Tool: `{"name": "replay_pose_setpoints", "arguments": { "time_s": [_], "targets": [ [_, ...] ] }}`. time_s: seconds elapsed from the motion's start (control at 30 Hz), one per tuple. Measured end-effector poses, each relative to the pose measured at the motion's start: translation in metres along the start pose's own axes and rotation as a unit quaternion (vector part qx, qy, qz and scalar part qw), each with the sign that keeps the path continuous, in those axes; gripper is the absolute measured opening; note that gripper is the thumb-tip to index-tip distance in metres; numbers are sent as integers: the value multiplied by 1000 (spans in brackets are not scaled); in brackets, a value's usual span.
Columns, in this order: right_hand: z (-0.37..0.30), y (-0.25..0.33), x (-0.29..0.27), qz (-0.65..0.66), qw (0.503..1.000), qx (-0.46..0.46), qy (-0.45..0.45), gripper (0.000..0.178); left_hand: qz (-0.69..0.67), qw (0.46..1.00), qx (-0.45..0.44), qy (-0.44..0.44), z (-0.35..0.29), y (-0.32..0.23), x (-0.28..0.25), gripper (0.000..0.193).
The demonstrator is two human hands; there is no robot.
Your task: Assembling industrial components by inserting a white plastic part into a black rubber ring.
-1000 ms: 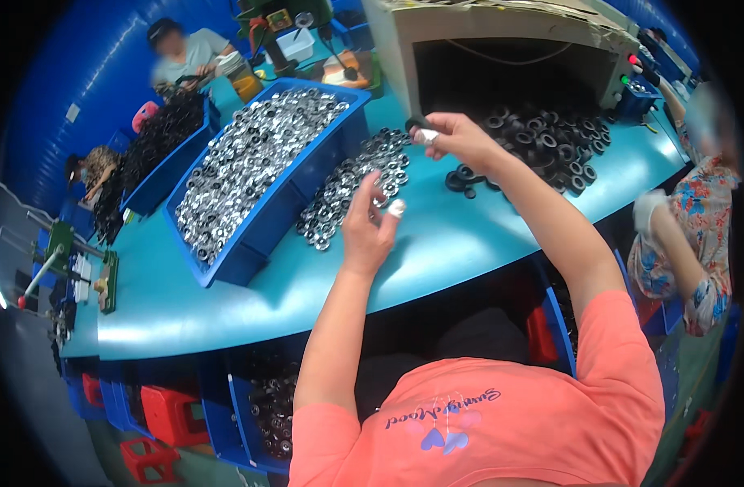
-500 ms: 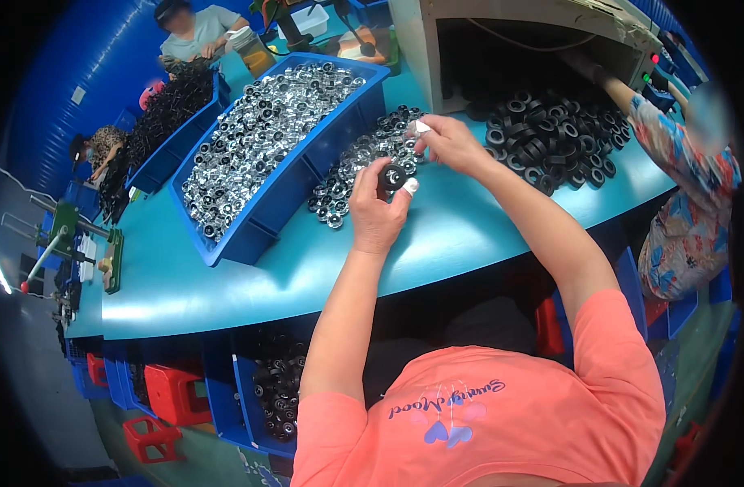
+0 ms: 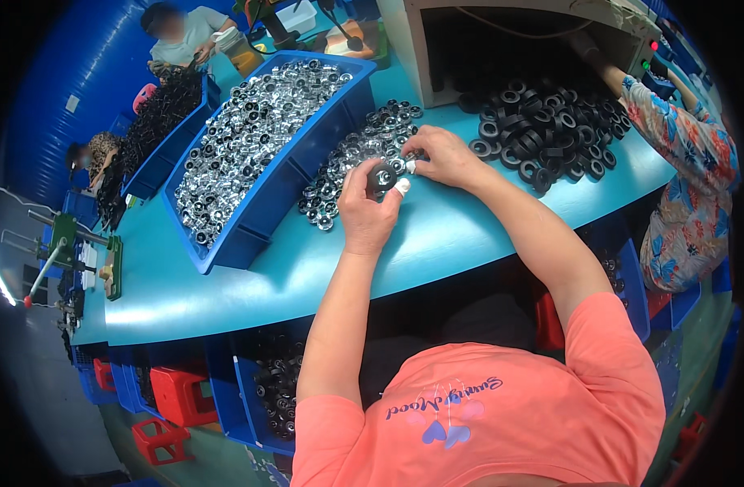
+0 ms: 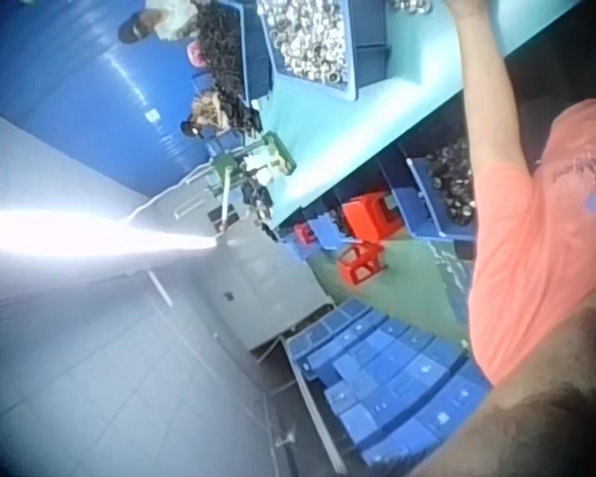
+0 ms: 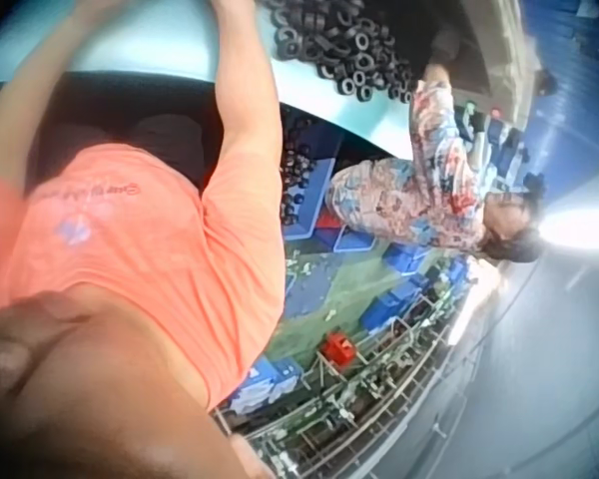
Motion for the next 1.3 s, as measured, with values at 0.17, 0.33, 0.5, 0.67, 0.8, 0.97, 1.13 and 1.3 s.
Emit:
{"name": "replay_pose_setpoints", "arguments": {
  "time_s": [0.17, 0.33, 0.5, 0.67, 0.8, 0.97, 1.13, 1.3],
  "targets": [
    [-1, 3, -8, 243, 969, -16, -36, 31, -20, 1000, -14, 0, 1, 7, 0, 47],
    [-1, 18, -3, 429, 901, -51, 43, 34, -24, 1000, -8, -13, 1, 13, 0, 47],
    [-5, 36, 3, 446, 887, -96, 72, 32, -49, 998, -6, -28, 2, 15, 1, 45],
    [-5, 36, 0, 367, 922, -108, 59, 36, -66, 998, -7, -23, 2, 12, 1, 43],
    [-4, 26, -1, 474, 878, -45, 58, 46, -50, 998, -24, -8, 1, 16, 1, 47],
    [-3, 14, -7, 494, 869, -23, 32, 36, -59, 998, -20, -21, 0, 14, 0, 46],
    [-6, 21, -7, 521, 852, 0, 53, 35, -105, 994, -37, -5, 0, 22, 2, 45],
    [-5, 18, -7, 527, 848, -1, 47, 36, -139, 990, -37, 9, 0, 25, 4, 43]
  ]
}}
Point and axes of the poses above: each hand's wrist, its own z-axis towards the middle knuckle, its own x-axis out of the palm, y = z × x, the point moved 7 cm from there along z, towards the middle knuckle, and after that the axes turned 7 degrees about y, right-handed, at the moved point
